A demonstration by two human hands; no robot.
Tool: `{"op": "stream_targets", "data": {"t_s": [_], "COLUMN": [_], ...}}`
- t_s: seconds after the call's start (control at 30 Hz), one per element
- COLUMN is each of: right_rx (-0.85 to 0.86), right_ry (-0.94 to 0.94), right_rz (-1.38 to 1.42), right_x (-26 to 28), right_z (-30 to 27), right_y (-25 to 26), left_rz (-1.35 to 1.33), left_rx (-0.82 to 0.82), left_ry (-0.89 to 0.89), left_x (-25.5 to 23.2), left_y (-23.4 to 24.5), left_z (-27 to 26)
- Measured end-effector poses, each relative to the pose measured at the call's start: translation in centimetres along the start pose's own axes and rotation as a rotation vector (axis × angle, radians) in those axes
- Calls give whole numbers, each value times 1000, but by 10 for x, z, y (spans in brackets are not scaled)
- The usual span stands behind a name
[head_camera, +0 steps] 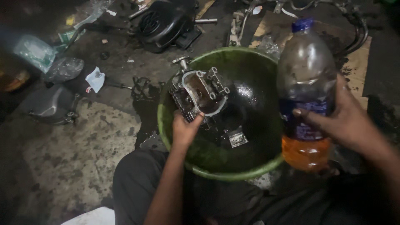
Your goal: The person pours a liquid from a plastic bottle onto a metal engine component submerged in a green basin. They scrub the part by hand, turning it over to clean different sides, and continue pouring liquid throughout the process.
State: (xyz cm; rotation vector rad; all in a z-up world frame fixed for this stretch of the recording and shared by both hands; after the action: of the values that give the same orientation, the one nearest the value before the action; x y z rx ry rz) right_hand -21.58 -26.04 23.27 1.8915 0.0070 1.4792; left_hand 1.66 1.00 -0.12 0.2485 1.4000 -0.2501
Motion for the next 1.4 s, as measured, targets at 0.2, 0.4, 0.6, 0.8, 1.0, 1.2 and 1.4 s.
{"op": "stream_targets", "data": {"t_s": [0.2, 0.4, 0.6, 0.8, 1.0, 1.2, 1.4], "right_rx": [-46, -65, -96, -189, -225, -189, -239], "right_ry": [59, 21, 331, 177, 178, 356, 339], "right_rz": [80, 82, 302, 275, 262, 337, 362], "right_x": [-2, -4, -9, -25, -24, -19, -21], "right_z": [7, 10, 11, 17, 12, 7, 5], "right_y": [-12, -12, -14, -11, -12, -14, -10], "left_rz": [158, 263, 624, 605, 593, 683, 728], "left_rx": [-42, 77, 230, 118, 212, 189, 47], "left_ry": [2, -23, -18, -168, -323, -242, -154], "left_x": [-36, -81, -126, -130, -109, -106, -117], "left_y": [7, 4, -13, -23, -22, -25, -29], "left_z": [-6, -12, -11, -28, -35, -39, -37]}}
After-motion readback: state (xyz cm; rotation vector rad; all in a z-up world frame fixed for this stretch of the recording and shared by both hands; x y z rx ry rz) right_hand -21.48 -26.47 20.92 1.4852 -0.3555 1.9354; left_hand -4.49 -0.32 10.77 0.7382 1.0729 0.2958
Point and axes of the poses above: each hand's wrist, its own z-axis towards the middle knuckle, its own y-axis out of the back of the hand, x = y × z, the point moved 6 cm from there along z, towards the middle knuckle, and after that the axes turned 8 degrees about z, right-handed, at the moved point
